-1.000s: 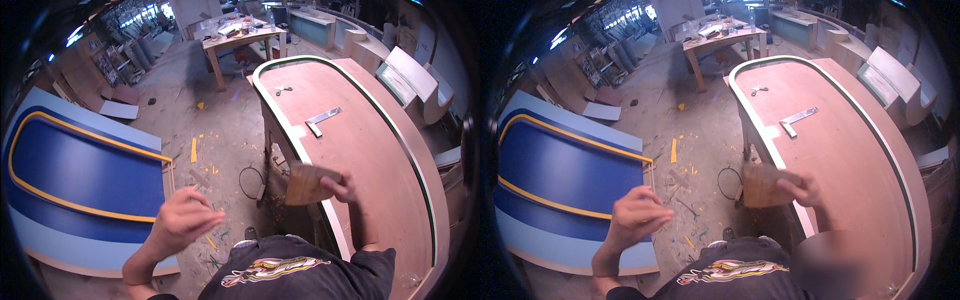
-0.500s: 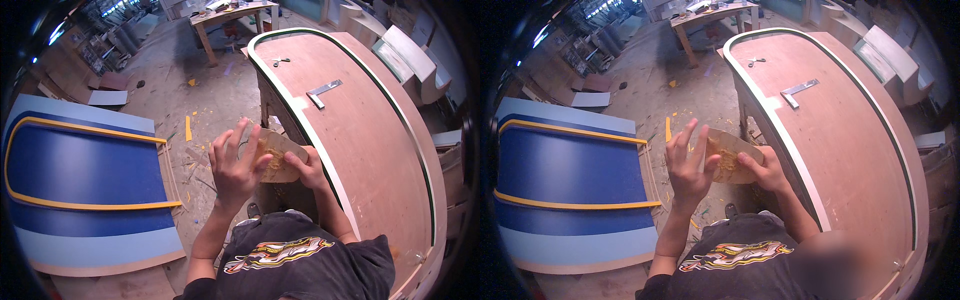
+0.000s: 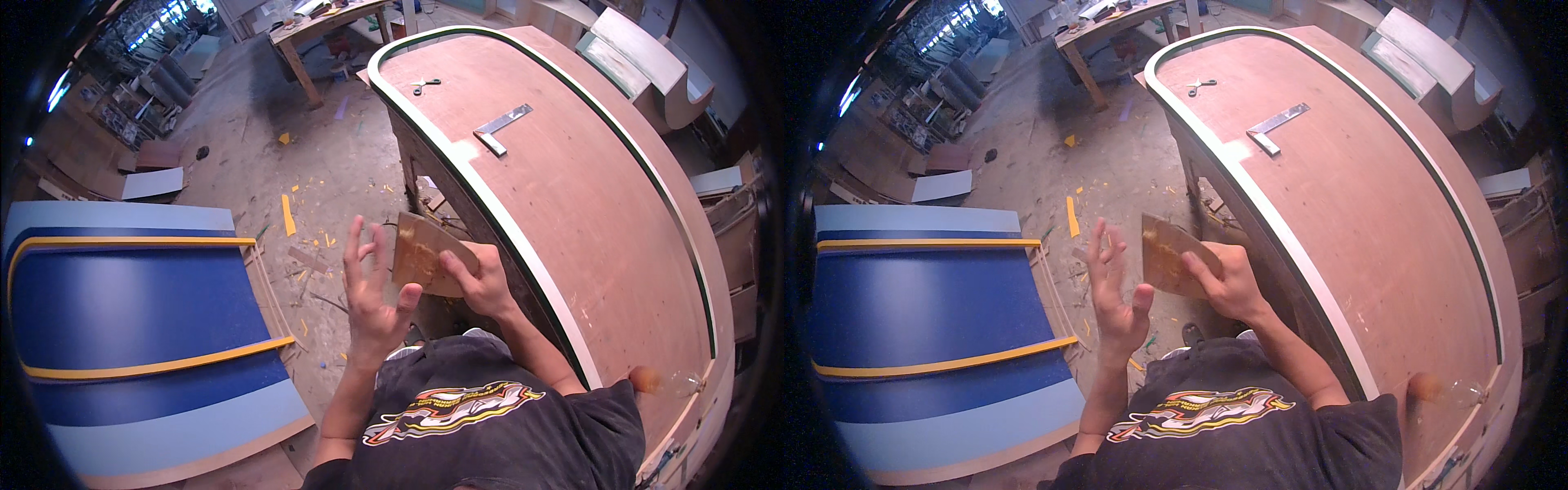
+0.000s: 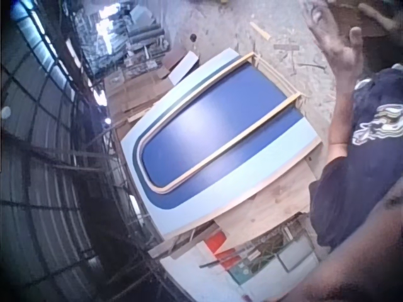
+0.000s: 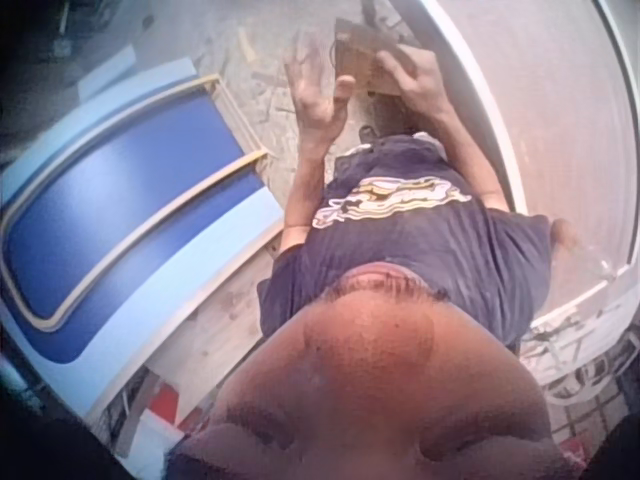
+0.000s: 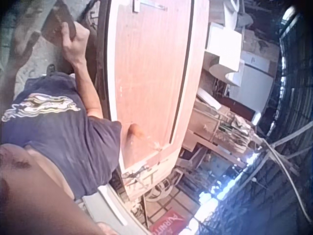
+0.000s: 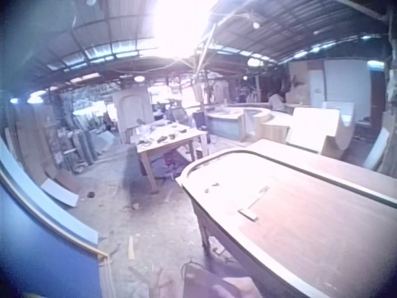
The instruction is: The person aligns a green sheet onto a curved board and presses it into place. They then handle a long gray board with a white strip, positioning it on the workbench. Finally, they wipe the surface of the curved board with a cloth and apply a paste-like substance from a small container onto the board's edge.
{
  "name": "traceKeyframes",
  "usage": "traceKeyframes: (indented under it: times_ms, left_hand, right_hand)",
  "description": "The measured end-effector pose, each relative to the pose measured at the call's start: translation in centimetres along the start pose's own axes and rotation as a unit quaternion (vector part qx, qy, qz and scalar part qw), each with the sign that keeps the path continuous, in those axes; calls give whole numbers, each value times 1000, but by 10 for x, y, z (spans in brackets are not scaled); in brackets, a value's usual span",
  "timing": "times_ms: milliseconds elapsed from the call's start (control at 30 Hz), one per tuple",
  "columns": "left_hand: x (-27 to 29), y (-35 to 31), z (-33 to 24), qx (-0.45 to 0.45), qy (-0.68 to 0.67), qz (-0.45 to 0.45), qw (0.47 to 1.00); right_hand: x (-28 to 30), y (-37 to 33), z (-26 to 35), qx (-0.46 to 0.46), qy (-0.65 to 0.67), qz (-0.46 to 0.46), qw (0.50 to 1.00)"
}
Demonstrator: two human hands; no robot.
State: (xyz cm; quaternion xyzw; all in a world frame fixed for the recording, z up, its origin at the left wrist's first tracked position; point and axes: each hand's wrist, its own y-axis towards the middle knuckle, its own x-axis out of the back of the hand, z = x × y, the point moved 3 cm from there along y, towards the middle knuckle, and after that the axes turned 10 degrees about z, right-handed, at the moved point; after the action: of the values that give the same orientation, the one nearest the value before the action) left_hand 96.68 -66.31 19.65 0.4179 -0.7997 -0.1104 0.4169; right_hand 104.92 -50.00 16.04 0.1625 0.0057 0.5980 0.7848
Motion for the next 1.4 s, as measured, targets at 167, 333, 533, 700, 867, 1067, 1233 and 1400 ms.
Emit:
traceKeyframes:
  times_ms: [167,333,533,700,867,1067,1233,1400]
  left_hand:
    - [11,21,13,83,-220,-30,972]
    - [-12,21,38,219,-563,64,794]
    - [-24,5,31,198,-597,53,776]
    - [-20,7,27,217,-657,75,719]
    - [-29,14,34,238,-519,13,821]
    - [-34,6,33,221,-502,-39,835]
    - [-30,5,25,200,-499,-16,843]
    - [-25,13,10,169,-283,-90,940]
  right_hand:
    - [3,1,5,45,28,57,997]
    - [0,1,1,-4,77,52,996]
    - [6,2,-10,-20,106,40,993]
    - [15,6,-12,-36,118,63,990]
    - [11,9,2,40,-30,101,994]
    - [10,10,5,22,25,88,996]
    - [15,10,0,-6,8,110,994]
    - [19,13,8,60,-70,74,993]
